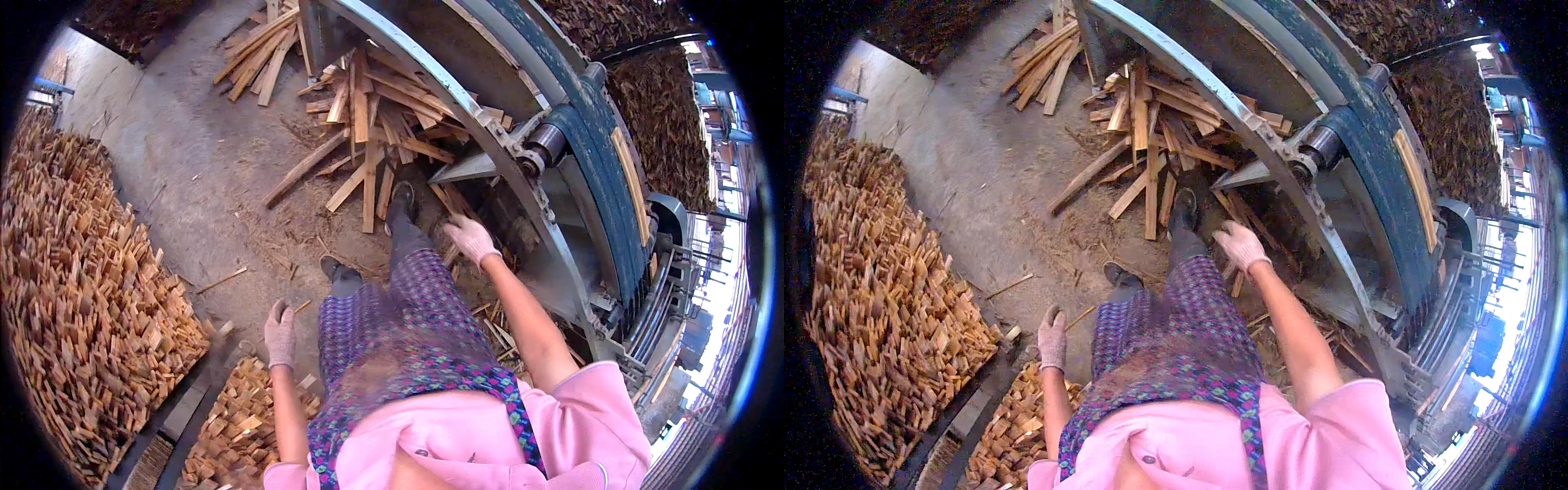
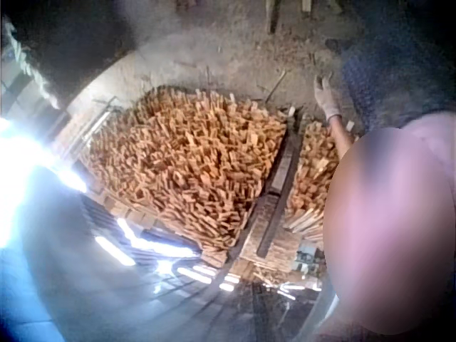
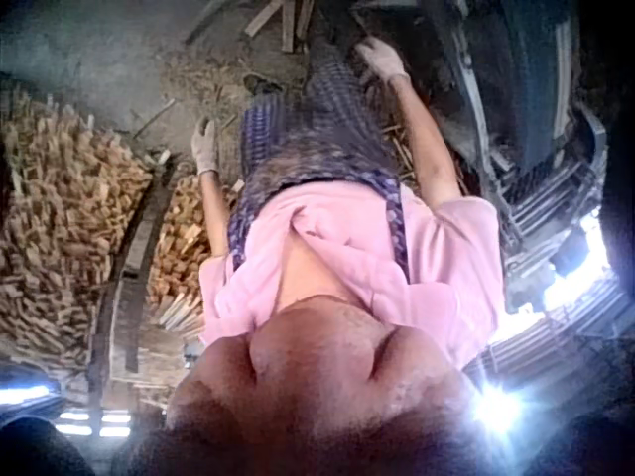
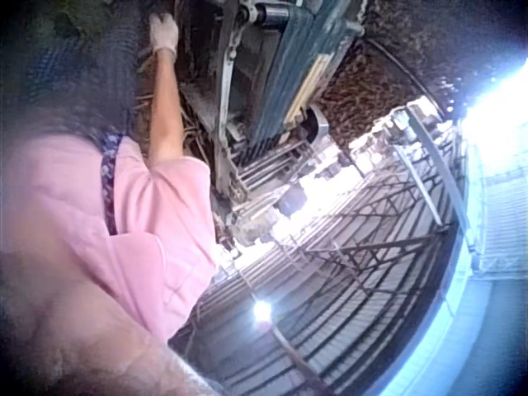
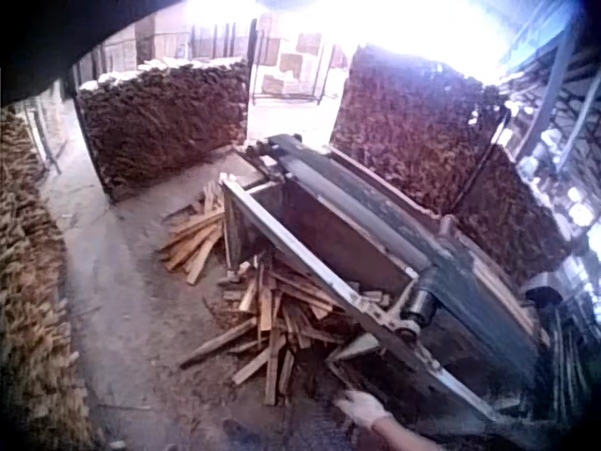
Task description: The person picks up loose wooden planks and strips from a pile on the floor, gathers them into bundles, and places them onto a large stack of similar wood. The person repeats this process, clearing the floor area and organizing the wood into a neat pile.
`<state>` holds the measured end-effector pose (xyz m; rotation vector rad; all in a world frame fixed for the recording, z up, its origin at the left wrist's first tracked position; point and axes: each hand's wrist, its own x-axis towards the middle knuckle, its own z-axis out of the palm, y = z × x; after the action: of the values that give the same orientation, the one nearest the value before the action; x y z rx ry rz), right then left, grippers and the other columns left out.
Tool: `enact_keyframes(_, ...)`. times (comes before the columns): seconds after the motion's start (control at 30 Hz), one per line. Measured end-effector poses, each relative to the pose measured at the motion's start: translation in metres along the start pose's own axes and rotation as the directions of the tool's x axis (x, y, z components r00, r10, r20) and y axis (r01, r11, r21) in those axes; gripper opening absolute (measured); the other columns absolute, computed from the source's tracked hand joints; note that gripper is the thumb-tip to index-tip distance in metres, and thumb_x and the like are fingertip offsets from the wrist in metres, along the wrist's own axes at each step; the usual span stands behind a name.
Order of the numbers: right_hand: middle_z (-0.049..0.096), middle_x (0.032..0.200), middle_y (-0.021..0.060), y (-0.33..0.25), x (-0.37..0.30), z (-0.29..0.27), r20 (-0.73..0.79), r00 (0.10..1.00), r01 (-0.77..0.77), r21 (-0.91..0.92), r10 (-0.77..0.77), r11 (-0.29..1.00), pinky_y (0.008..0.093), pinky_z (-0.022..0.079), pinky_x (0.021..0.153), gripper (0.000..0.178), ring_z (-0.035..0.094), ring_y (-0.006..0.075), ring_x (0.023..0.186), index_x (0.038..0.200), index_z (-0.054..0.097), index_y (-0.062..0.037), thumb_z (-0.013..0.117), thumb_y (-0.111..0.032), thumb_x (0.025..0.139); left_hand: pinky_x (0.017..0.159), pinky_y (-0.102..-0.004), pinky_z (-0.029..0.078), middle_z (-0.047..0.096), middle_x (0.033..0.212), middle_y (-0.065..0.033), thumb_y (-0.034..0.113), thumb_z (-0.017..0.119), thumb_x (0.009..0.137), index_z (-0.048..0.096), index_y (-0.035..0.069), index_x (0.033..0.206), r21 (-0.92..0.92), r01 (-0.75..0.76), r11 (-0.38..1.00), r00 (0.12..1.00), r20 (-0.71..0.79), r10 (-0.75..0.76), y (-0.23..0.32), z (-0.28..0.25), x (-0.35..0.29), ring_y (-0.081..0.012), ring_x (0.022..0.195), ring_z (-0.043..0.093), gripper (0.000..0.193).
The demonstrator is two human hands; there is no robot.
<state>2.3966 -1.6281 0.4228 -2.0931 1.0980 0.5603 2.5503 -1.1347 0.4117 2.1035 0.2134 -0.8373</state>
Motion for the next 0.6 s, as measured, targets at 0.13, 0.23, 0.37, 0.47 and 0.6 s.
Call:
enact_keyframes(0.13, 0.064, 0.135, 0.0271, -0.035, 0.098, -0.010, -0.020, 0.998, 0.053, 0.009, -0.053, 0.999, 0.0460, 0.047, 0.109, 0.061, 0.060, 0.0436, 0.128, 0.142, 0.059, -0.0044, 0.060, -0.046, 0.096, 0.109, -0.0380, 0.048, 0.068, 0.134, -0.0202, 0.017, 0.065, 0.099, 0.058, -0.006, 0.141, 0.205, 0.113, 0.972, 0.994, -0.035, -0.108, 0.027, 0.020, -0.009, -0.0278, 0.124, 0.065, 0.049)
enact_keyframes(0.23, 0.066, 0.131, 0.0294, -0.051, 0.172, -0.008, 0.011, 0.999, 0.034, -0.065, -0.033, 0.997, 0.0486, 0.047, 0.108, 0.059, 0.062, 0.0462, 0.124, 0.143, 0.057, -0.0046, 0.060, -0.040, 0.095, 0.110, -0.0394, 0.048, 0.067, 0.136, -0.0222, 0.017, 0.066, 0.098, 0.057, -0.007, 0.142, 0.042, 0.196, 0.980, 0.967, -0.173, -0.186, 0.007, 0.040, -0.013, -0.0308, 0.126, 0.064, 0.051)
enact_keyframes(0.37, 0.067, 0.128, 0.0297, -0.089, 0.248, -0.037, -0.203, 0.979, -0.039, -0.090, 0.020, 0.995, 0.0523, 0.048, 0.105, 0.054, 0.063, 0.0471, 0.121, 0.143, 0.055, -0.0044, 0.057, -0.032, 0.097, 0.113, -0.0414, 0.045, 0.061, 0.142, -0.0246, 0.017, 0.067, 0.096, 0.052, -0.007, 0.145, 0.155, 0.204, 0.967, 0.974, -0.128, -0.185, 0.104, 0.077, 0.010, -0.0338, 0.131, 0.060, 0.056)
enact_keyframes(0.47, 0.066, 0.130, 0.0271, -0.077, 0.303, -0.037, -0.429, 0.900, -0.145, -0.130, 0.076, 0.981, 0.0537, 0.049, 0.101, 0.049, 0.062, 0.0464, 0.120, 0.145, 0.054, -0.0096, 0.052, -0.028, 0.100, 0.115, -0.0418, 0.043, 0.061, 0.141, -0.0241, 0.017, 0.068, 0.096, 0.054, -0.006, 0.144, 0.259, 0.060, 0.964, 0.997, 0.027, -0.070, 0.111, 0.107, 0.051, -0.0337, 0.133, 0.058, 0.055)
enact_keyframes(0.6, 0.064, 0.132, 0.0268, -0.094, 0.367, -0.052, -0.435, 0.879, -0.274, -0.122, 0.197, 0.954, 0.0538, 0.050, 0.101, 0.050, 0.062, 0.0454, 0.120, 0.148, 0.050, -0.0095, 0.053, -0.020, 0.099, 0.114, -0.0448, 0.043, 0.063, 0.139, -0.0224, 0.022, 0.070, 0.094, 0.057, 0.000, 0.144, 0.255, -0.035, 0.966, 0.969, 0.245, -0.030, 0.089, 0.152, 0.106, -0.0374, 0.130, 0.059, 0.055)
